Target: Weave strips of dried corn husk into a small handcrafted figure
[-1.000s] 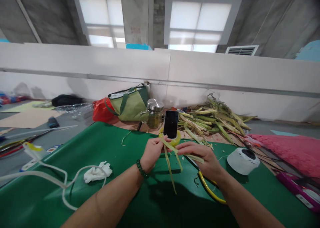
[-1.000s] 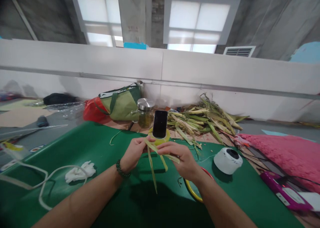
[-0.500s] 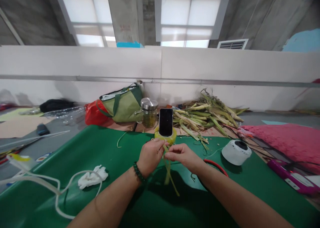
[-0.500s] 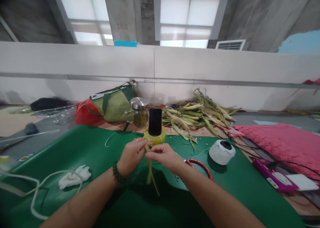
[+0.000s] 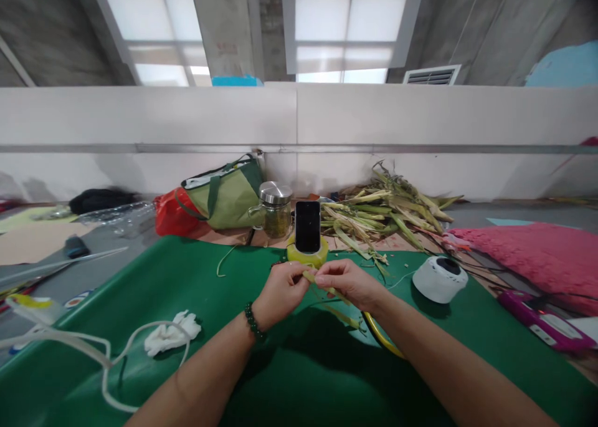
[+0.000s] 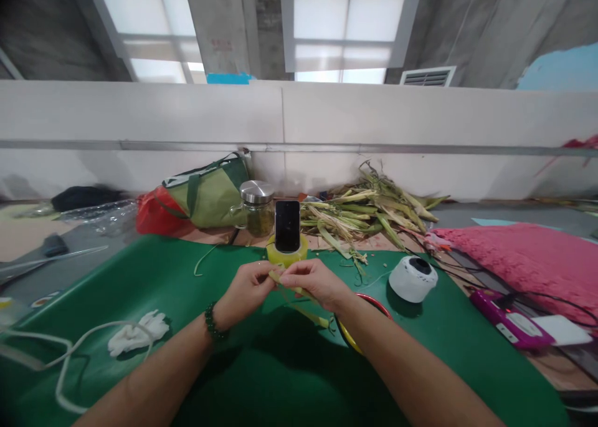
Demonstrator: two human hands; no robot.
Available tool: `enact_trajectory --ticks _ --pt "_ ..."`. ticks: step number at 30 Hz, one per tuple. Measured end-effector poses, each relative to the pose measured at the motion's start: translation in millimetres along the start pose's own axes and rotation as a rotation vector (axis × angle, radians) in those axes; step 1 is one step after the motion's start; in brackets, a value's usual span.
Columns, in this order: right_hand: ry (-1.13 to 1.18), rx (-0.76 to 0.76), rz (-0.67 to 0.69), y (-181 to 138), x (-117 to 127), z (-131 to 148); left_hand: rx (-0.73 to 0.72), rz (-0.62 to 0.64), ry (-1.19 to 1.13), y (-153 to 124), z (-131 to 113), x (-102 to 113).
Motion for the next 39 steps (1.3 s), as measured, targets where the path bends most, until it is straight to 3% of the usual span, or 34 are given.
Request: enact_trajectory --ticks 3,8,16,25,32,39 --pt "-0.064 0.039 -0.016 0 5 9 0.078 0.077 -0.060 2 5 -5" --pt "-0.087 0.102 -0.002 -2 2 21 0.182 -0.004 -0.218 6 15 3" --pt "-0.153 0.168 -0.041 -1 -2 18 0.214 0.026 -0.331 4 15 -3" --pt "-0.266 0.193 -0.051 -1 4 24 0.403 0.337 -0.604 1 21 -27" --pt "-0.348 0.234 -0.088 -1 6 27 0.392 0.297 -0.692 2 20 -27" --pt "-0.372 0.240 -0.020 -7 6 38 0.410 0.233 -0.759 6 28 -19"
Point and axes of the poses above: each hand's wrist, its own y-axis towards the middle knuckle, its own x-axis out of the back of the hand, z = x × y, the point moved 8 cm from there along y, towards the middle knuckle, and after that the axes turned 14 degrees about x, right-handed, at the moved point
